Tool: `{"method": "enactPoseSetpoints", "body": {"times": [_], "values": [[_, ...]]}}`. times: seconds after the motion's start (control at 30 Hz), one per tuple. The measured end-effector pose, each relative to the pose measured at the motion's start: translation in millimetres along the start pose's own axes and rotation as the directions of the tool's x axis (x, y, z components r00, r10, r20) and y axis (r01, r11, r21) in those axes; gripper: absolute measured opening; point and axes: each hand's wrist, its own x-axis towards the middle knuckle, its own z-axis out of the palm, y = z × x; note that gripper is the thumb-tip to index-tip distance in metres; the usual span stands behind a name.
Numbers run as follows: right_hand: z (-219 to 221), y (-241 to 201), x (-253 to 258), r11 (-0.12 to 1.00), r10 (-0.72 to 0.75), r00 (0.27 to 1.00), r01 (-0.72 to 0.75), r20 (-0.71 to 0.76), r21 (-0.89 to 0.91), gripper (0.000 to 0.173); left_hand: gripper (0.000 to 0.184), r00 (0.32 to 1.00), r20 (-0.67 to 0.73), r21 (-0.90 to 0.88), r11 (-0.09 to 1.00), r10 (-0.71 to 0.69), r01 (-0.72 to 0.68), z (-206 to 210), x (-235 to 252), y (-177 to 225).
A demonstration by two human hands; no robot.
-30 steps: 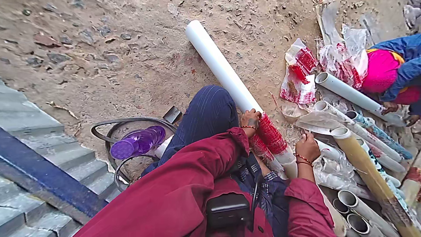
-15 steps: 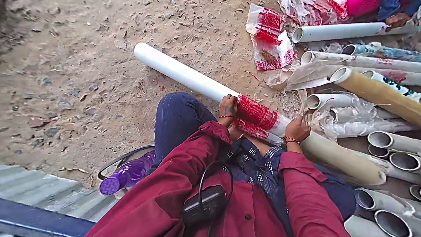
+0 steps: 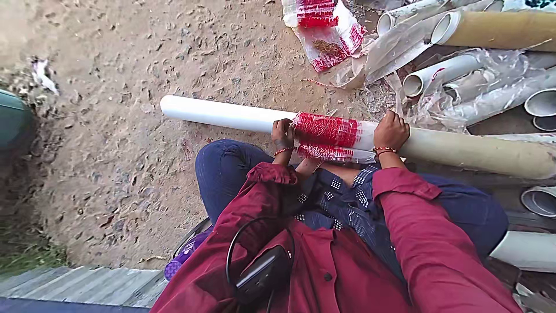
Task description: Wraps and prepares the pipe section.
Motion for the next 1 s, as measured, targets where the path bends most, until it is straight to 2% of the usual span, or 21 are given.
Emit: {"method": "enactPoseSetpoints", "body": {"times": [0.13,0.4,0.6,0.67,0.73,0.77,0.8,0.87,0.9,0.93,1.0], "values": [[2.0,0.9,0.3,1.0,-0.021,0.999,0.021,-0.026,0.004,0.034,0.021,0.998,0.058,0.034,0.999,0.025,-0.027,3.8,1.2,-3.2],[3.0,0.3,-1.4,0.999,-0.036,0.999,0.036,-0.024,0.008,0.033,0.016,0.995,0.019,0.119,0.988,0.098,-0.1,11.5,9.3,-5.6],[3.3,1.3,-2.3,0.999,-0.035,0.998,0.035,-0.056,0.008,0.034,0.018,0.981,0.132,0.182,0.969,0.144,-0.167,7.2,11.0,0.3],[3.6,1.4,-2.3,0.999,-0.035,0.998,0.035,-0.058,-0.001,0.034,0.018,0.951,0.216,0.181,0.948,0.221,-0.261,7.7,7.5,0.6],[3.0,0.6,-1.3,0.999,-0.036,0.998,0.037,-0.049,0.0,0.034,0.02,0.891,0.333,0.139,0.918,0.309,-0.37,12.3,-1.4,2.0],[3.7,0.6,-0.5,0.999,-0.033,0.999,0.033,-0.038,0.0,0.034,0.019,0.893,0.325,0.112,0.925,0.312,-0.364,13.7,-5.3,2.4],[4.6,0.4,1.0,0.999,-0.032,0.999,0.032,-0.03,0.007,0.034,0.017,0.921,0.249,0.086,0.94,0.3,-0.329,13.0,-5.3,2.1],[4.3,1.0,0.5,0.999,-0.037,0.999,0.037,-0.03,0.017,0.035,0.016,0.966,0.012,0.066,0.964,0.258,-0.258,9.0,3.7,-6.3],[4.1,2.2,-1.1,0.999,-0.042,0.998,0.043,-0.038,0.011,0.035,0.018,0.98,-0.037,0.075,0.978,0.197,-0.193,3.8,6.8,-7.5],[4.3,3.3,-2.2,0.999,-0.05,0.997,0.05,-0.055,0.008,0.036,0.021,0.99,-0.045,0.085,0.988,0.134,-0.13,-0.3,8.1,-6.4],[6.6,3.7,-3.0,0.998,-0.059,0.995,0.061,-0.085,0.015,0.037,0.022,0.993,-0.031,0.102,0.988,0.116,-0.112,-0.2,6.2,-5.5]]}}
